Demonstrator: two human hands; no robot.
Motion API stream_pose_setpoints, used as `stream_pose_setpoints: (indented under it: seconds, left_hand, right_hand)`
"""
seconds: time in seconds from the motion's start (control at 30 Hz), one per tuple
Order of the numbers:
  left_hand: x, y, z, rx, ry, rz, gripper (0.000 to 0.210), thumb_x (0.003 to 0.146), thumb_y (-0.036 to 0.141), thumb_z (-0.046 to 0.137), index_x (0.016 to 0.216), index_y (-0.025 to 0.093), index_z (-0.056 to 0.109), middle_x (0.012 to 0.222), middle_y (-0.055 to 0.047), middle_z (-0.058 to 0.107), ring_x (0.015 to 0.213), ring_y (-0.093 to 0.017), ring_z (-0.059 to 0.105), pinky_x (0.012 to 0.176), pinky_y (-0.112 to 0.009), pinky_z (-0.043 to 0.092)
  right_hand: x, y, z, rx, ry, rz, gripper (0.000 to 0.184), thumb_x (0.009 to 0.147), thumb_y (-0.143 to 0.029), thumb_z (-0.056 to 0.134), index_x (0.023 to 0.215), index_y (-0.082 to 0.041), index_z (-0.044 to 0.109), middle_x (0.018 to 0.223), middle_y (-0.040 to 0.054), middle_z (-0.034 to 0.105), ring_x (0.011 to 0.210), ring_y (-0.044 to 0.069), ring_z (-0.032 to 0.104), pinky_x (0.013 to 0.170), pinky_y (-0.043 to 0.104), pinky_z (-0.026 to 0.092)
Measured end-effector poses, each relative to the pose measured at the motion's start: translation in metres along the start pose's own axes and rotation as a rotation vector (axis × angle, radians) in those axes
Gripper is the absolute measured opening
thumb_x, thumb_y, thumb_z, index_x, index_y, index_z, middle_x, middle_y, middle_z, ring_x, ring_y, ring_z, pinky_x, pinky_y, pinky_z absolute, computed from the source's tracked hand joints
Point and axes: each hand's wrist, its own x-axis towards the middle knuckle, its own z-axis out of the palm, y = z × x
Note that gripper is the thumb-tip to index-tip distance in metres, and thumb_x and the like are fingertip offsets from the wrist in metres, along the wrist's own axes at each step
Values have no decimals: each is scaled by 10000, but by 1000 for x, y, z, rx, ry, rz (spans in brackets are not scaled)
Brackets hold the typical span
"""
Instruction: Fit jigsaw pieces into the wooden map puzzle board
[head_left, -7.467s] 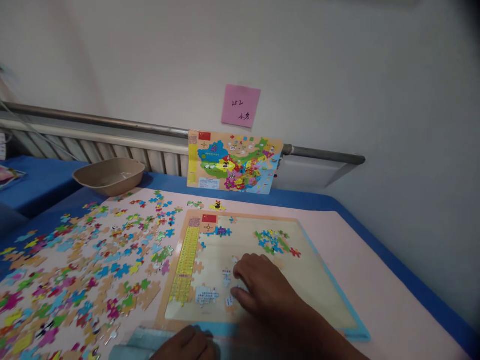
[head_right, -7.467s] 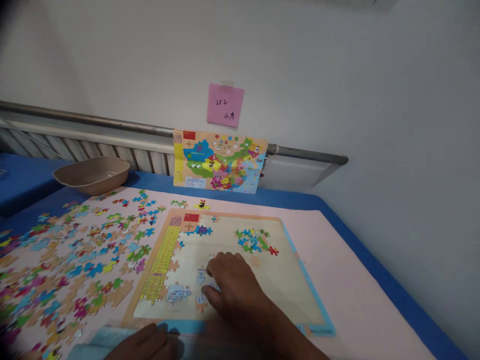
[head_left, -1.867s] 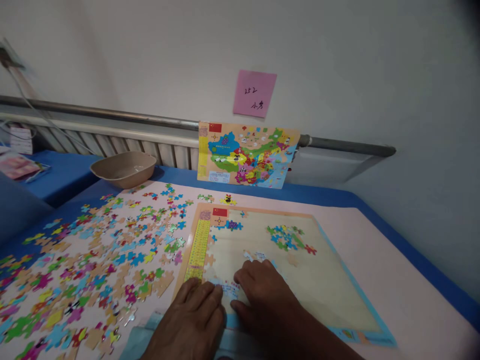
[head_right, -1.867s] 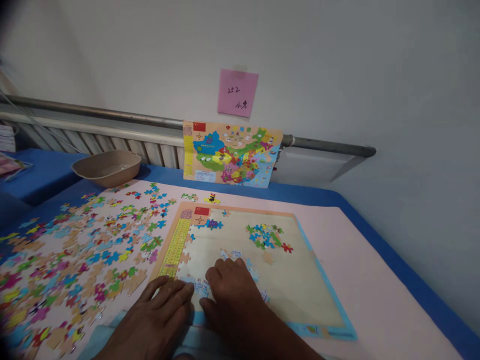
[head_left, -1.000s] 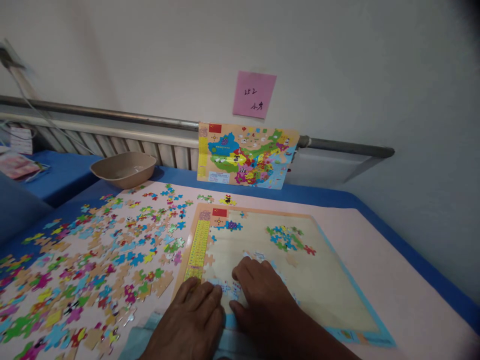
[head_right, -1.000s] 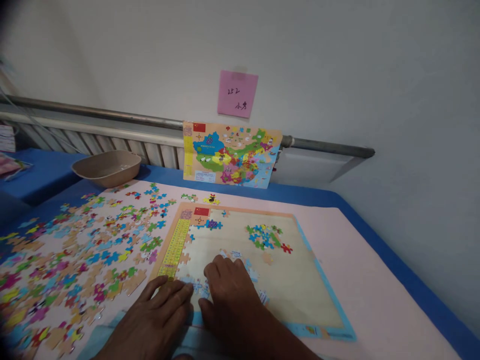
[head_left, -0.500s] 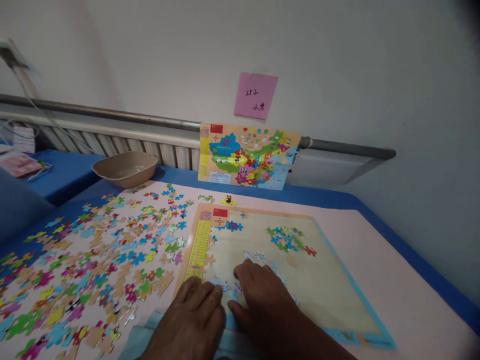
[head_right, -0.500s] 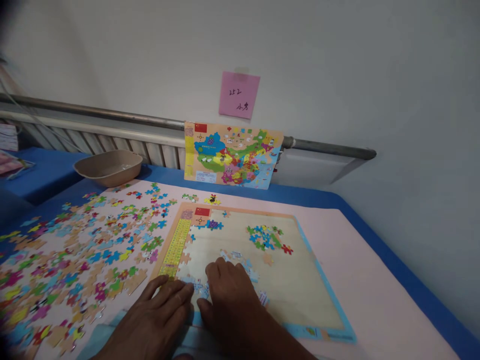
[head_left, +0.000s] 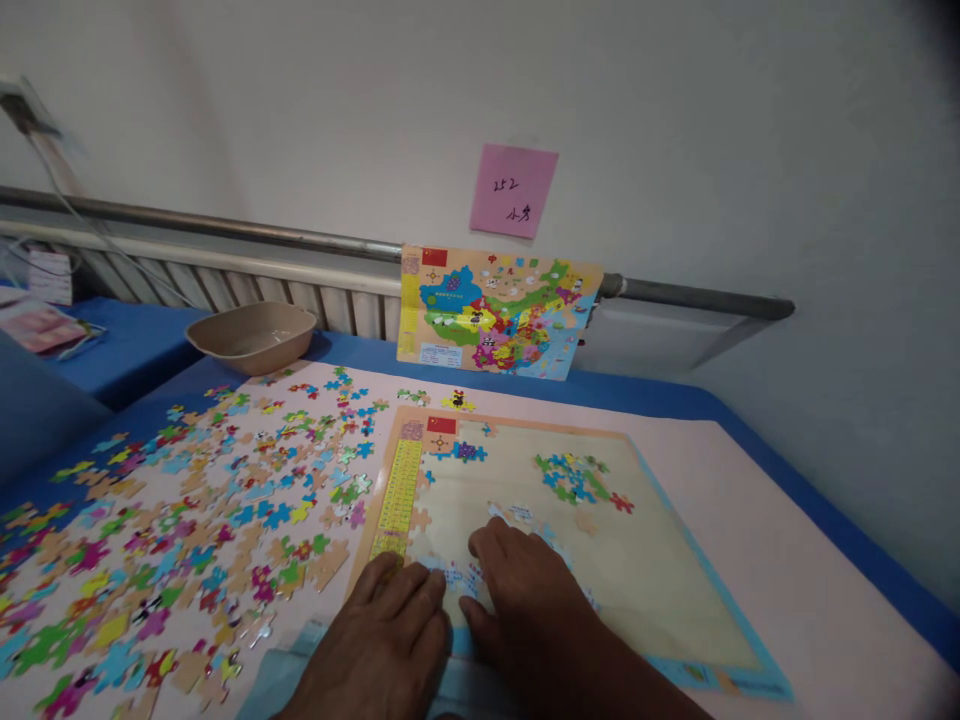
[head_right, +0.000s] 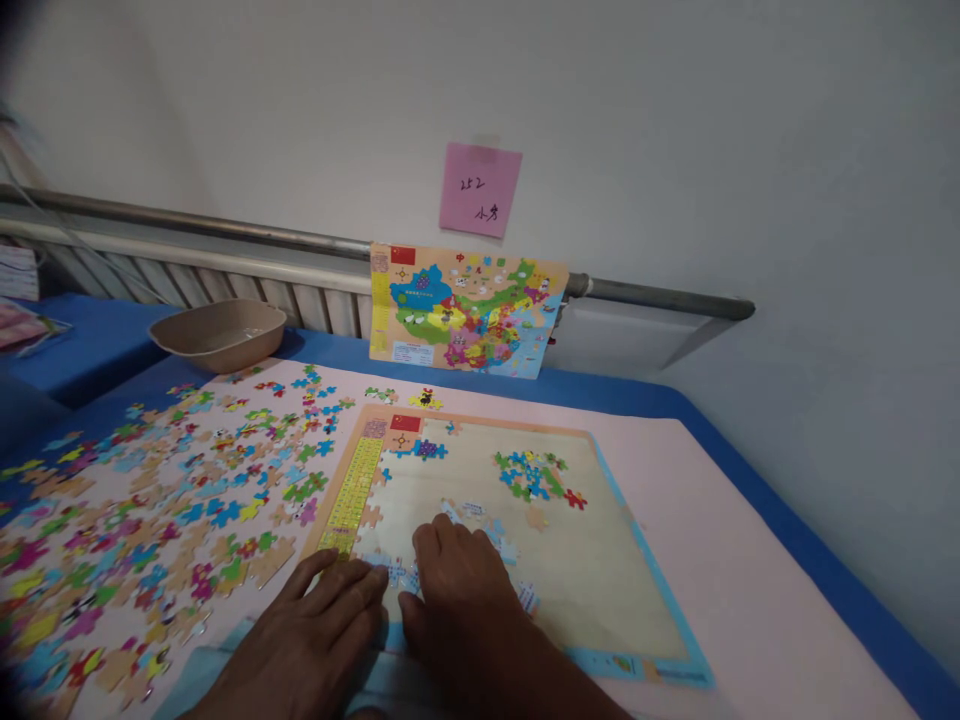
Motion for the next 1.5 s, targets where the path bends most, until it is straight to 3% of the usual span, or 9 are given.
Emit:
stream_pose_setpoints:
  seconds: [0.43,0.7,1.0,1.3,1.5]
  left_hand:
    - [-3,0,3,0,-31,-9,526,1070,686,496,1004,207,704,1159,-53,790,1099,-252,649,1102,-442,365]
    - [-6,1,7,-22,-11,-26,602,1092,715,415,980,199,704,1162,-56,789,1093,-252,648,1117,-454,355]
    - [-9,0,8,-9,-40,-13,547,1049,711,533,1033,192,705,1194,-71,777,1138,-268,635,1138,-466,340]
    - [-8,0,8,-14,-23,-22,519,1062,679,516,989,200,700,1167,-65,790,1104,-259,656,1127,-460,350]
    - [-9,-1,8,2,-47,-9,520,1042,700,552,1000,204,701,1187,-64,778,1114,-265,639,1122,-461,352]
  right_hand:
    - [0,-1,1,-35,63,-34,337,803,-75,690,1104,-186,589,1070,103,661,941,327,618,804,421,458]
    - [3,-6,-3,-75,-7,-19,348,799,-50,667,1107,-187,583,1075,106,670,925,314,642,785,409,469]
    - [5,-5,-5,-74,-107,18,313,898,-178,762,1135,-174,557,1131,135,670,1003,340,685,820,423,521]
    - [6,-1,-1,-115,7,-36,260,828,-87,675,1041,-188,564,985,89,659,886,309,657,747,404,480]
    - [-1,4,-3,-10,128,-115,311,769,-31,624,1047,-170,614,1016,97,662,909,302,601,825,419,485]
